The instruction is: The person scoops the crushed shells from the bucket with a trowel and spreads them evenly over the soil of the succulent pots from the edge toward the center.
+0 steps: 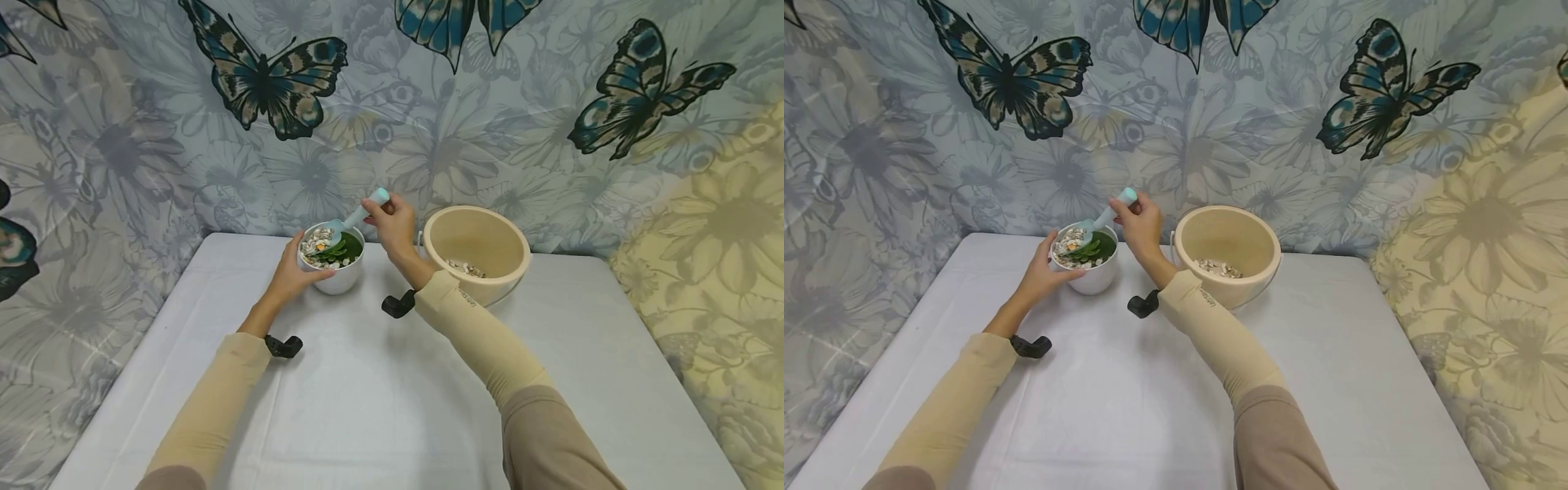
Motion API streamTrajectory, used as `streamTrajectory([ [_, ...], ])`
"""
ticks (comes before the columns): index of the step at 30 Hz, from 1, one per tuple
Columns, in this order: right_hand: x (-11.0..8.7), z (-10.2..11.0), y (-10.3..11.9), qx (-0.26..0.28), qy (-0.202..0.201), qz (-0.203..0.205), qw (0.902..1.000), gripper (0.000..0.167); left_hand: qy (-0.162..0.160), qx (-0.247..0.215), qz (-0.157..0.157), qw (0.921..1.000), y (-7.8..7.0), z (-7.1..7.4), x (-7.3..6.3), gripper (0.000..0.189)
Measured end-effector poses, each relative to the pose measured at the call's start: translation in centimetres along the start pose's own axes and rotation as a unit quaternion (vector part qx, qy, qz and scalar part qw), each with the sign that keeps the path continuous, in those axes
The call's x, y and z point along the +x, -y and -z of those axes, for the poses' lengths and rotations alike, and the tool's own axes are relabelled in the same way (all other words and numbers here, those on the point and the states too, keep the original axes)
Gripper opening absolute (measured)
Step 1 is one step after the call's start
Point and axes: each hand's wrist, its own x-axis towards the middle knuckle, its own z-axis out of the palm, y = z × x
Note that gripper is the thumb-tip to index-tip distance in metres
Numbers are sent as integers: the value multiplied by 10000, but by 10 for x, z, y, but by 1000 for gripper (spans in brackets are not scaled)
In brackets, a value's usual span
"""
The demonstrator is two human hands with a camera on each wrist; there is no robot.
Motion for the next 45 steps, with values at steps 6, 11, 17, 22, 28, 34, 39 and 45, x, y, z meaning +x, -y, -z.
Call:
streamTrajectory([
  [6, 0, 3, -3, 174, -162, -174, 9996, 32, -213, -2, -87, 9997, 1, -5, -4, 115],
  [11, 0, 3, -4, 105, -268, -182, 9994, 28, -97, 170, 19, 9998, -1, -3, -6, 116],
  [17, 1, 2, -4, 144, -79, -128, 9998, 31, 478, 322, 253, 9980, -4, 11, 1, 117],
  [22, 1, 2, -5, 165, 28, -152, 9997, 33, 579, 134, 304, 9978, 0, 10, 4, 116],
  [28, -1, 4, -7, 192, 98, -74, 9997, 18, 423, 40, 159, 9990, 1, 8, 3, 113],
  [34, -3, 2, -8, 243, 85, -176, 9995, 17, 122, 39, 89, 9999, 4, 5, -1, 113],
  [39, -3, 1, -7, 158, 2, -35, 9999, 23, -135, 53, 74, 9999, 3, 1, -5, 112],
  [45, -3, -3, -8, 0, -14, 210, 9998, 26, -182, 313, 123, 9993, -3, 2, -8, 114],
])
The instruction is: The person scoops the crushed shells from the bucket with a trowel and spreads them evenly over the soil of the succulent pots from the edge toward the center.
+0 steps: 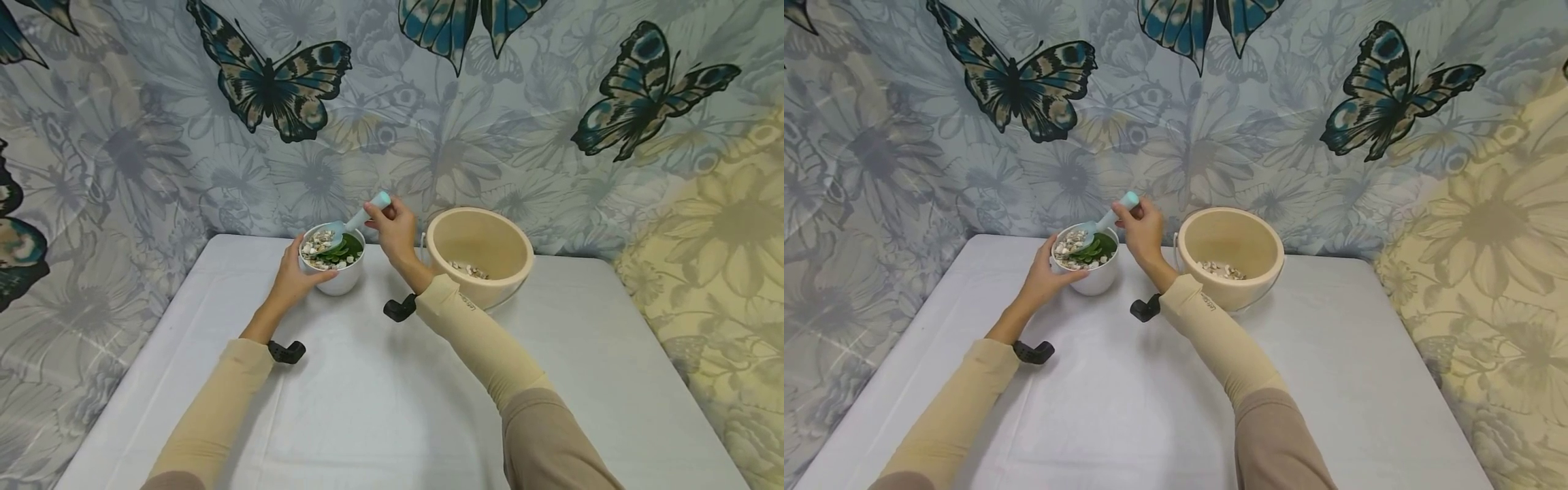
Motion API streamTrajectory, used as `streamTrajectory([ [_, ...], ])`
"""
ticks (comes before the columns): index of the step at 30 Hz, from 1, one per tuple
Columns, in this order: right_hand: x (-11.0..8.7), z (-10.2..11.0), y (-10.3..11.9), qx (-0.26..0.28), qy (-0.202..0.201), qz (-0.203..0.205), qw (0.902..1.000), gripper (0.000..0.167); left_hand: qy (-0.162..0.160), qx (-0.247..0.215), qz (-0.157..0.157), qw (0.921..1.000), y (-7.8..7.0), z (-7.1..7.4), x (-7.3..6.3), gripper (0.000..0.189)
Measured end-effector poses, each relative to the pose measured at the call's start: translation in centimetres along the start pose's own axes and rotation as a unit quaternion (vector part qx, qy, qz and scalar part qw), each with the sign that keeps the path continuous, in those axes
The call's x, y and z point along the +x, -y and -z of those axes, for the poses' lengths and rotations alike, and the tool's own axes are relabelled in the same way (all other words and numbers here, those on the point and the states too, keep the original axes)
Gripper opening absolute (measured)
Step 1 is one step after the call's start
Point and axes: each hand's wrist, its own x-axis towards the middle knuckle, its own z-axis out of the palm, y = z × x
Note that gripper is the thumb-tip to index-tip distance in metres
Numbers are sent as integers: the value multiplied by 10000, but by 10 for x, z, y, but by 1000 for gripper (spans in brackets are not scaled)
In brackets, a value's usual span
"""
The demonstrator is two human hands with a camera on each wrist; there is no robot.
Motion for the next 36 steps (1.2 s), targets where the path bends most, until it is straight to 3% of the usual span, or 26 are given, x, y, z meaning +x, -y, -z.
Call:
streamTrajectory([
  [4, -1, -1, -1, -24, 45, 26, 10000, 24, 110, 97, 4, 9999, 0, 4, 2, 115],
  [9, -1, 0, -2, 142, 56, -74, 9999, 25, 269, -117, 6, 9996, 4, 6, 5, 117],
  [18, -4, -1, -4, 240, 54, -143, 9996, 22, 143, -255, -88, 9995, 10, 7, 7, 114],
  [26, -5, 0, -1, 110, -120, -193, 9997, 20, 281, -411, -75, 9987, 7, 3, 7, 115],
  [36, -5, -2, 2, 106, -125, -57, 9998, 21, 187, -547, -128, 9982, 9, -2, 8, 115],
])
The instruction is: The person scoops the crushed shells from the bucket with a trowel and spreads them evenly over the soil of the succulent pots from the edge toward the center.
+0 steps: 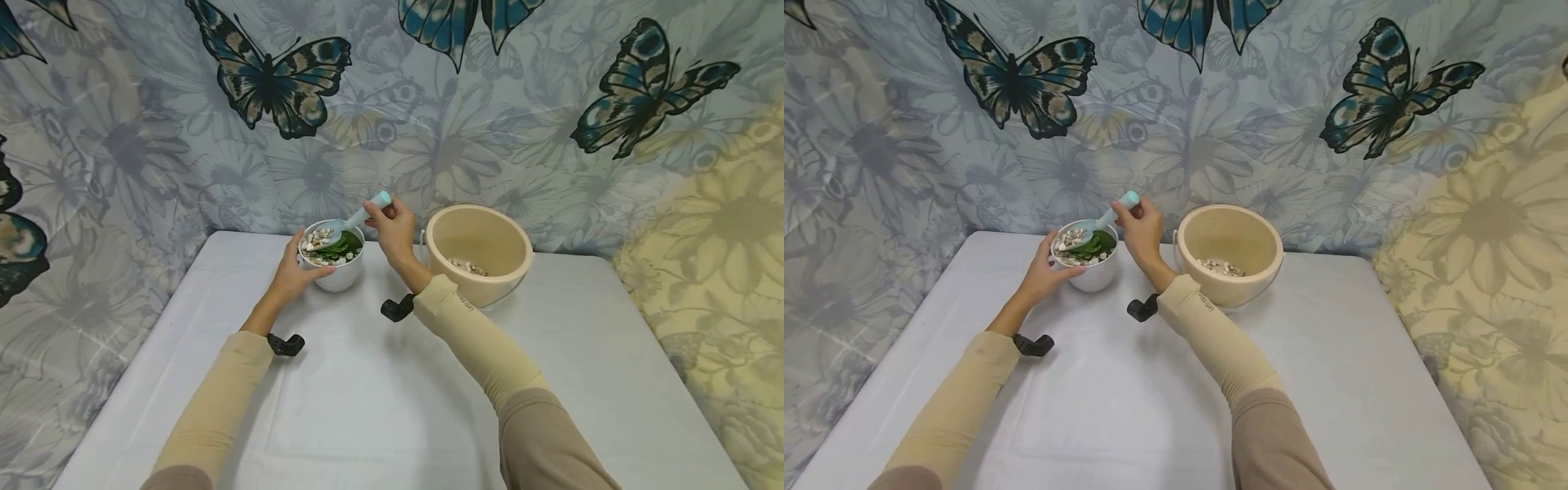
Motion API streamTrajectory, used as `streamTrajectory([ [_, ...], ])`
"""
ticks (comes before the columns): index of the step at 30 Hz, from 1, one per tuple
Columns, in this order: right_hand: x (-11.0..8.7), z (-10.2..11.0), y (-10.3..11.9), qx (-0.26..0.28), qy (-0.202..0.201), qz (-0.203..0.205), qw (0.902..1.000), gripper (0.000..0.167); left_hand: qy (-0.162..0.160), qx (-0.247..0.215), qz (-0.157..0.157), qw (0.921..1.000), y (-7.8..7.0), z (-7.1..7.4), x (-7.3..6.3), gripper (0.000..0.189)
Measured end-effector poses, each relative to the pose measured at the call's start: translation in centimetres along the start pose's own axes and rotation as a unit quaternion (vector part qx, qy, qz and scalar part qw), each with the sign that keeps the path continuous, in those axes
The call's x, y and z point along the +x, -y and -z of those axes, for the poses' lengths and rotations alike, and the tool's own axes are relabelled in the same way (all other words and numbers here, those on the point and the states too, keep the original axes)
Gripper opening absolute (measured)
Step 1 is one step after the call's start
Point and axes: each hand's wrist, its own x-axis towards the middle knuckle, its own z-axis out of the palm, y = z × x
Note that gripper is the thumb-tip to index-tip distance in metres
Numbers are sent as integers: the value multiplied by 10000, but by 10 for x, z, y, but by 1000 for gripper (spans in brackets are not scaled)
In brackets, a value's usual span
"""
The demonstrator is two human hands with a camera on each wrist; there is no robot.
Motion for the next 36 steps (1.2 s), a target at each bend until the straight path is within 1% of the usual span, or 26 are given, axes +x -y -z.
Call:
streamTrajectory([
  [6, 0, -1, 1, 163, -63, -39, 9998, 18, -53, 29, -27, 10000, -2, -1, -1, 115],
  [14, 4, -1, 6, 83, 28, 11, 10000, 27, -108, 484, 76, 9987, -6, 0, -3, 116],
  [19, 6, -1, 9, 43, 97, 51, 9999, 29, -104, 746, 175, 9970, -6, 3, -2, 117],
  [26, 5, -1, 9, 54, 101, 23, 9999, 27, 44, 816, 123, 9966, -7, 8, 0, 117],
  [31, 4, -2, 8, -6, 103, -26, 9999, 32, 155, 804, 142, 9965, -8, 11, 2, 117],
  [36, 3, -2, 6, 59, 118, -110, 9999, 32, 140, 692, 152, 9974, -6, 11, 2, 117],
])
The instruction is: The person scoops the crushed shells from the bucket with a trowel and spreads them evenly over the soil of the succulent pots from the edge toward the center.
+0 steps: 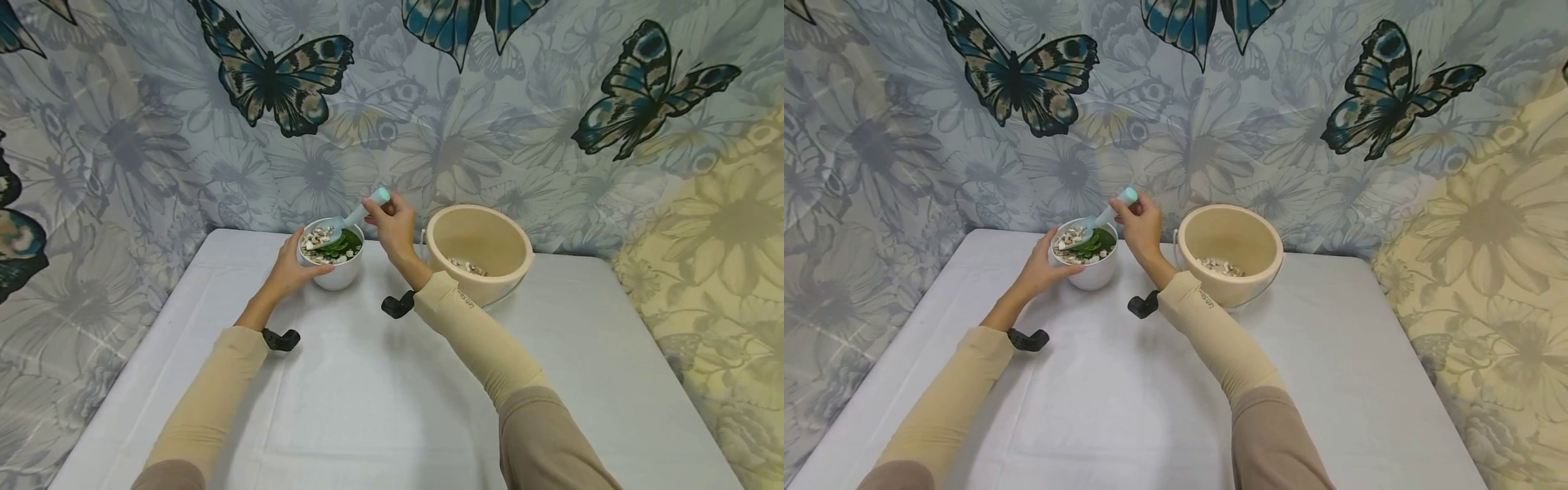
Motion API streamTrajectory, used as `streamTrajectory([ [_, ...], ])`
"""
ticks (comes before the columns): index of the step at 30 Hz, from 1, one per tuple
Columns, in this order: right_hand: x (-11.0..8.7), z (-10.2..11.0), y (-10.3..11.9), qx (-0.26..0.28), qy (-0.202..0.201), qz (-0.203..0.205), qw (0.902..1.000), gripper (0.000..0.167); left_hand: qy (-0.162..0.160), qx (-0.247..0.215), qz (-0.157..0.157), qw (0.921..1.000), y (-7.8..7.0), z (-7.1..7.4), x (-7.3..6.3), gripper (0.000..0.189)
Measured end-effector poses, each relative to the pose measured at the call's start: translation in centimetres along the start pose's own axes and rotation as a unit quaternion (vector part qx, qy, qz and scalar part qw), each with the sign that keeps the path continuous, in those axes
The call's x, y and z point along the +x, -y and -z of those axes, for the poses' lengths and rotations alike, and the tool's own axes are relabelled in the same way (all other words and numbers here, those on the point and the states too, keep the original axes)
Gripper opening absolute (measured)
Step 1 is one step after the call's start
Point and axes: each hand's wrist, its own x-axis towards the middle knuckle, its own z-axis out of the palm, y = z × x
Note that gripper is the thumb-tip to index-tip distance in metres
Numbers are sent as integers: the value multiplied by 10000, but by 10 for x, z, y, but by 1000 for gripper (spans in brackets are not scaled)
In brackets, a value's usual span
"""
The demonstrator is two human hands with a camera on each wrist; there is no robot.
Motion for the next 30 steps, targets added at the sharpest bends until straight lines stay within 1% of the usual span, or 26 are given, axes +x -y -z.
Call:
streamTrajectory([
  [5, 1, 0, -2, 49, -7, -12, 10000, 32, -117, -120, -56, 9998, 2, -3, -1, 116],
  [10, 1, 0, 1, -12, -23, -15, 10000, 30, -257, -185, -131, 9994, 1, -6, -3, 115],
  [14, 1, -2, 4, -28, -27, 30, 10000, 30, -318, -23, -111, 9994, -2, -6, -6, 114],
  [18, 1, -2, 5, -16, -24, 102, 9999, 28, -296, 114, -97, 9994, -1, -4, -6, 115],
  [24, 2, -2, 0, -32, -26, 215, 9998, 26, -140, -12, -117, 9998, 3, -1, -5, 115],
  [27, 2, -2, -2, -63, -44, 231, 9997, 24, -144, -79, -150, 9998, 3, -2, -5, 114],
  [30, 2, -3, -2, -78, -39, 201, 9998, 27, -218, -115, -185, 9995, 3, -3, -5, 113],
])
